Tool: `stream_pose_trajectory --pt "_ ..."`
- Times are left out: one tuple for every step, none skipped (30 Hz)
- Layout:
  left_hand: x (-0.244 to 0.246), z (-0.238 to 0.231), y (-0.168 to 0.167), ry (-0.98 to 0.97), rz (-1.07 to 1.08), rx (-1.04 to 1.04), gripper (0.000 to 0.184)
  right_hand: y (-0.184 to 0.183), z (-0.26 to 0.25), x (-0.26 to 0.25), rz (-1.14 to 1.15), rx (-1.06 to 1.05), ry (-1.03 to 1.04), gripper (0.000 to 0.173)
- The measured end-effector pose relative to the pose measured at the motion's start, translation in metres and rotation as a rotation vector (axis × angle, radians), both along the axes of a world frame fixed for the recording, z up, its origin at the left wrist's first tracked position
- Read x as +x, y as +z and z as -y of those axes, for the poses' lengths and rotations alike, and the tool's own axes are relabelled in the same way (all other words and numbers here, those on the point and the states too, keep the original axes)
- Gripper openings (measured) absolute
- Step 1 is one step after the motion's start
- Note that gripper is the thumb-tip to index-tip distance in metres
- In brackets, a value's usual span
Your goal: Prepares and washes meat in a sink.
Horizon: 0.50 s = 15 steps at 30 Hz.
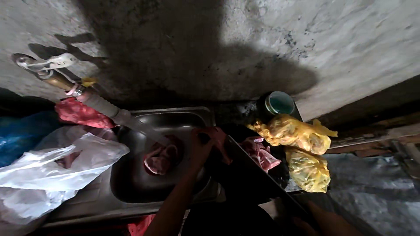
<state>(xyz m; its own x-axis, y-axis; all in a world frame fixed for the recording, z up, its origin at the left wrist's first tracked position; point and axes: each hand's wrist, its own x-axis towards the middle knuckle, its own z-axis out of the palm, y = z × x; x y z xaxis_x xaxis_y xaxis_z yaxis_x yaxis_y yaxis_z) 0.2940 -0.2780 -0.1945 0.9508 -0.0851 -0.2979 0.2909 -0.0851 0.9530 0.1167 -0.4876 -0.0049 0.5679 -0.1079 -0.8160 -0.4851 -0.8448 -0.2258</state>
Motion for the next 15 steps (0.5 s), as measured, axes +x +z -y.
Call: stream_pose_trajectory --pt "0.000 0.000 0.000 0.005 0.004 -0.009 0.063 -0.003 0.001 0.001 -0.005 0.014 -0.014 0.043" --pt "0.000 0.000 0.001 0.004 0.004 -0.004 0.063 -0.007 0.003 0.001 -0.003 0.028 -0.023 0.043" --pt "0.002 0.000 -0.001 -0.007 0.005 0.015 0.063 -0.010 0.005 0.001 -0.006 0.050 -0.037 0.042" --pt "0.004 -0.001 -0.004 -0.024 0.011 0.045 0.064 -0.013 0.009 0.002 -0.019 0.084 -0.063 0.042" --pt "0.006 -0.002 -0.007 -0.036 0.021 0.072 0.064 -0.017 0.016 0.002 -0.032 0.132 -0.100 0.040" --pt "0.008 -0.003 -0.011 -0.049 0.026 0.093 0.065 -0.022 0.023 0.001 -0.040 0.188 -0.137 0.037" --pt "0.010 -0.004 -0.014 -0.063 0.030 0.111 0.066 -0.027 0.029 0.000 -0.038 0.247 -0.181 0.033" --pt "0.012 -0.004 -0.014 -0.073 0.031 0.123 0.065 -0.031 0.033 -0.002 -0.042 0.299 -0.222 0.029" --pt "0.014 -0.004 -0.012 -0.087 0.022 0.130 0.063 -0.033 0.035 -0.003 -0.045 0.328 -0.250 0.026" --pt "0.015 -0.004 -0.008 -0.114 0.008 0.132 0.062 -0.034 0.035 -0.004 -0.042 0.329 -0.250 0.027" --pt "0.017 -0.006 -0.003 -0.148 -0.006 0.133 0.061 -0.032 0.035 -0.005 -0.027 0.301 -0.219 0.029" --pt "0.019 -0.007 0.002 -0.189 -0.004 0.138 0.062 -0.029 0.036 -0.005 -0.017 0.251 -0.166 0.032" --pt "0.021 -0.010 0.004 -0.231 0.006 0.138 0.066 -0.027 0.038 -0.004 -0.002 0.201 -0.109 0.036" --pt "0.023 -0.014 0.002 -0.282 0.032 0.134 0.070 -0.024 0.040 -0.004 0.011 0.153 -0.054 0.040" --pt "0.026 -0.019 -0.001 -0.343 0.064 0.121 0.072 -0.021 0.042 -0.003 0.011 0.107 -0.008 0.042"
